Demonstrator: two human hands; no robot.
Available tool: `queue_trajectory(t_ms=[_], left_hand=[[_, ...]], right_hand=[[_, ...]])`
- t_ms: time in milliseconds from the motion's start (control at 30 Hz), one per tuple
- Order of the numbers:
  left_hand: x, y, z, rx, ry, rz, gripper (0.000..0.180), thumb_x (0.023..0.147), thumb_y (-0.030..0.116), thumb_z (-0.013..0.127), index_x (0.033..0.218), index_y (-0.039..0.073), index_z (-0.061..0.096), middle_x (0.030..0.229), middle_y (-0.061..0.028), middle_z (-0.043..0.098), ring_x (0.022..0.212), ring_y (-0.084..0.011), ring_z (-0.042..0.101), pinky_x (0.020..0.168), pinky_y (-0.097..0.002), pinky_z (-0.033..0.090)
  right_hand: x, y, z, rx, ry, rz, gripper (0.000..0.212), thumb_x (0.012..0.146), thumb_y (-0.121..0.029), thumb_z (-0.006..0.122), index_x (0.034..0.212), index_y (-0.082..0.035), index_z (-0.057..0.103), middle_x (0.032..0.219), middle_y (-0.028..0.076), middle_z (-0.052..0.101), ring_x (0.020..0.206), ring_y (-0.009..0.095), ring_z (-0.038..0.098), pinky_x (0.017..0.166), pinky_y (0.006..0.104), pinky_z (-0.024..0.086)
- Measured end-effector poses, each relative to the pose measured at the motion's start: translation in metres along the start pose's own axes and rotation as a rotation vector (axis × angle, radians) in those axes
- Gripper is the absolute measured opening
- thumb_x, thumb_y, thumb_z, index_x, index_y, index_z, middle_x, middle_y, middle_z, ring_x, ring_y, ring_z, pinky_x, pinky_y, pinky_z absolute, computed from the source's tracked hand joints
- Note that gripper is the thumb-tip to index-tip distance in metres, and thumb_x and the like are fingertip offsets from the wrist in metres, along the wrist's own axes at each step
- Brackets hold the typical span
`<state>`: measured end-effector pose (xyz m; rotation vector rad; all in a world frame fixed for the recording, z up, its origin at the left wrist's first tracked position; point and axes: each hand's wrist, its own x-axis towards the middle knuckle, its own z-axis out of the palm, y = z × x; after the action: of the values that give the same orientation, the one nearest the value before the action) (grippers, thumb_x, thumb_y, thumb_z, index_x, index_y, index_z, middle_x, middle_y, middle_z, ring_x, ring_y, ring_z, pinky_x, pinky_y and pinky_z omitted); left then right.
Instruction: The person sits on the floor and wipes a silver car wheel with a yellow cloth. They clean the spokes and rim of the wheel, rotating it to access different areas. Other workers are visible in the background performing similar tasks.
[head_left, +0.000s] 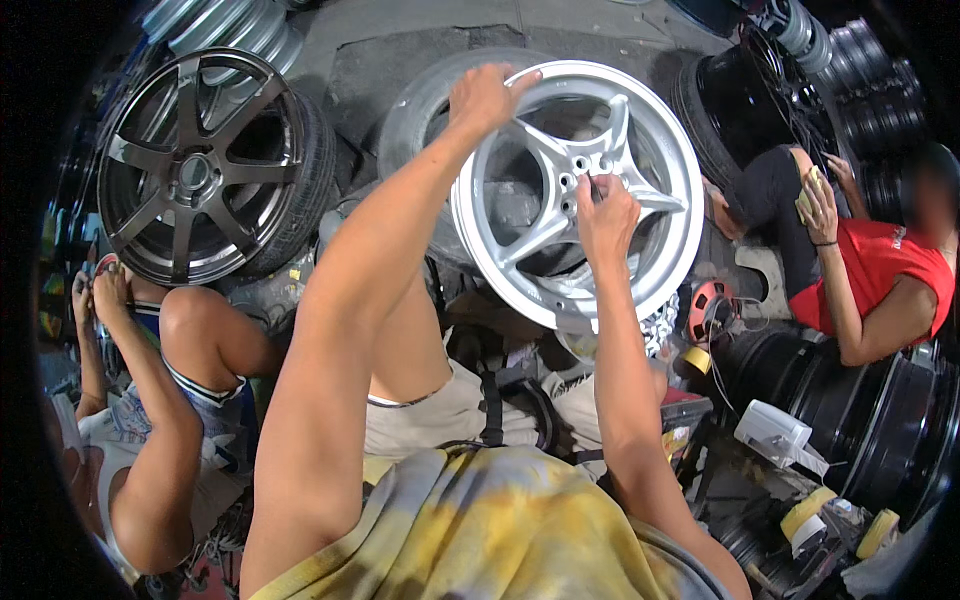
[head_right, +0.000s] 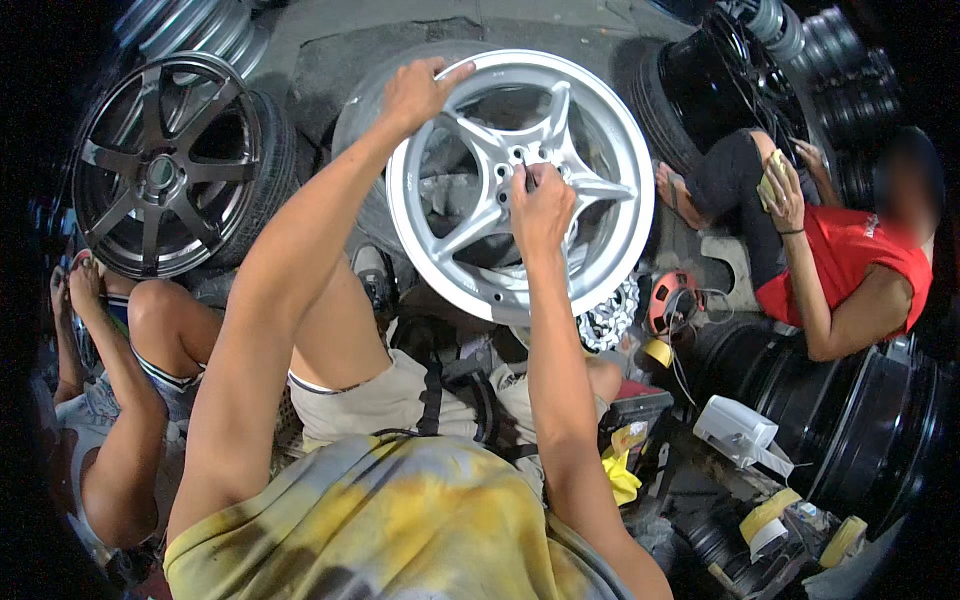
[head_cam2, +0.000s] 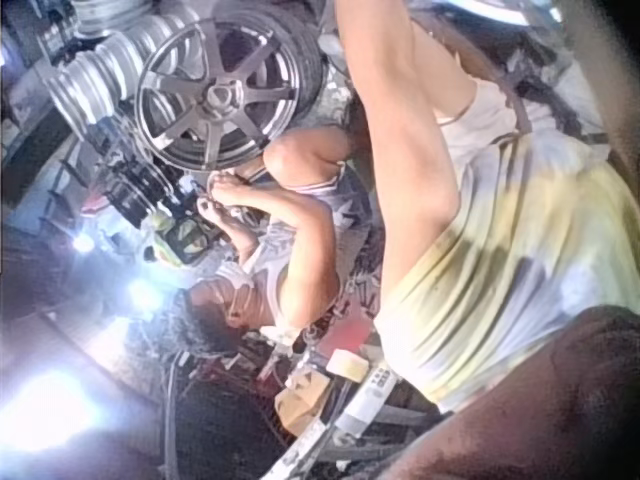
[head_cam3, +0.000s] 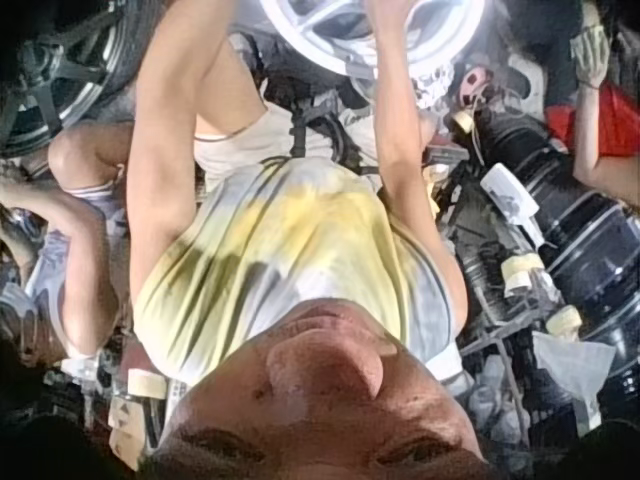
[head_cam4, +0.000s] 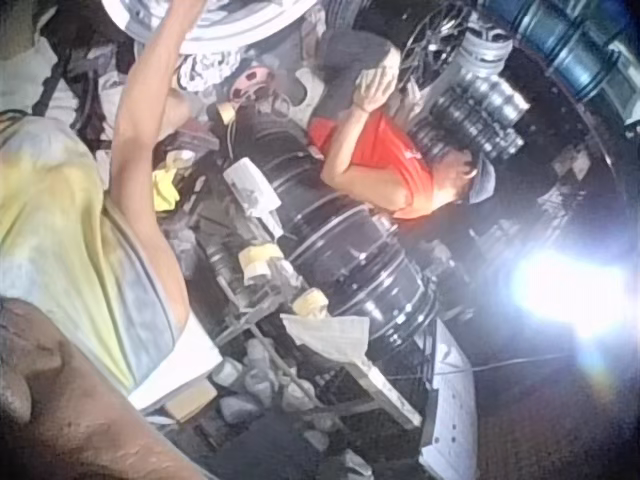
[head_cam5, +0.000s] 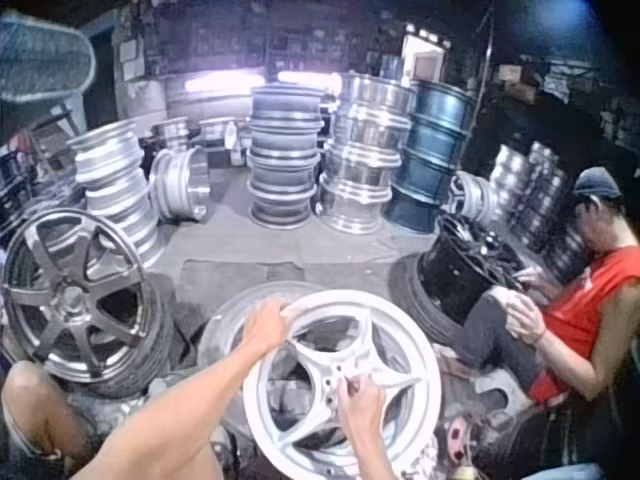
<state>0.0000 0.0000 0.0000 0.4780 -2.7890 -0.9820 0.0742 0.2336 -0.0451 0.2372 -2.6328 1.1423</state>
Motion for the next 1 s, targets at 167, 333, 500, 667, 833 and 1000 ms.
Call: queue_trajectory(t_ms=[167, 333, 500, 667, 833, 1000], left_hand=[[-0.007, -0.002, 0.013, -0.074, 0.044, -0.029, 0.064, 0.09, 0.064, 0.06, 0.121, 0.01, 0.072, 0.111, -0.023, 0.072, 0.11, -0.0411, 0.067, 0.094, -0.0512, 0.051], [-0.006, 0.003, 0.001, 0.0, 0.006, -0.019, 0.063, 0.091, 0.063, 0.059, 0.122, 0.009, 0.072, 0.113, -0.023, 0.071, 0.111, -0.0414, 0.066, 0.097, -0.0504, 0.05], [-0.002, 0.001, -0.002, -0.008, -0.021, -0.015, 0.063, 0.092, 0.063, 0.059, 0.121, 0.009, 0.072, 0.114, -0.0234, 0.071, 0.112, -0.0406, 0.066, 0.098, -0.0507, 0.05], [-0.005, 0.001, 0.001, -0.006, -0.004, -0.029, 0.064, 0.092, 0.063, 0.059, 0.122, 0.008, 0.072, 0.115, -0.0237, 0.071, 0.113, -0.0407, 0.066, 0.099, -0.0509, 0.049], [-0.003, -0.001, 0.003, -0.023, -0.015, -0.012, 0.067, 0.091, 0.064, 0.059, 0.126, 0.007, 0.07, 0.117, -0.0238, 0.07, 0.115, -0.0413, 0.065, 0.1, -0.0509, 0.049], [-0.008, 0.001, 0.002, 0.009, 0.013, -0.041, 0.068, 0.091, 0.064, 0.059, 0.127, 0.007, 0.069, 0.119, -0.0242, 0.069, 0.117, -0.0417, 0.064, 0.101, -0.0507, 0.048]], right_hand=[[-0.013, -0.005, -0.024, -0.057, -0.068, -0.047, 0.023, 0.088, -0.019, 0.071, 0.09, 0.004, 0.069, 0.087, 0.024, 0.072, 0.081, 0.042, 0.07, 0.076, 0.0469, 0.053], [-0.006, -0.004, -0.011, -0.023, -0.006, -0.049, 0.022, 0.088, -0.017, 0.072, 0.09, 0.005, 0.07, 0.086, 0.025, 0.072, 0.081, 0.042, 0.07, 0.077, 0.0463, 0.053], [-0.008, -0.001, -0.014, 0.034, -0.017, 0.003, 0.023, 0.088, -0.018, 0.072, 0.091, 0.005, 0.07, 0.087, 0.026, 0.071, 0.082, 0.041, 0.07, 0.077, 0.0459, 0.053], [-0.014, -0.003, -0.021, 0.011, -0.088, -0.025, 0.023, 0.089, -0.018, 0.071, 0.092, 0.005, 0.07, 0.088, 0.025, 0.072, 0.082, 0.041, 0.07, 0.076, 0.0453, 0.054], [-0.008, -0.01, -0.013, 0.049, -0.048, 0.055, 0.026, 0.088, -0.02, 0.072, 0.091, 0.006, 0.071, 0.087, 0.025, 0.072, 0.081, 0.041, 0.071, 0.077, 0.0464, 0.054], [-0.008, -0.008, -0.016, -0.02, -0.077, 0.127, 0.032, 0.085, -0.025, 0.074, 0.091, 0.006, 0.072, 0.084, 0.026, 0.072, 0.081, 0.042, 0.071, 0.077, 0.0453, 0.054]])
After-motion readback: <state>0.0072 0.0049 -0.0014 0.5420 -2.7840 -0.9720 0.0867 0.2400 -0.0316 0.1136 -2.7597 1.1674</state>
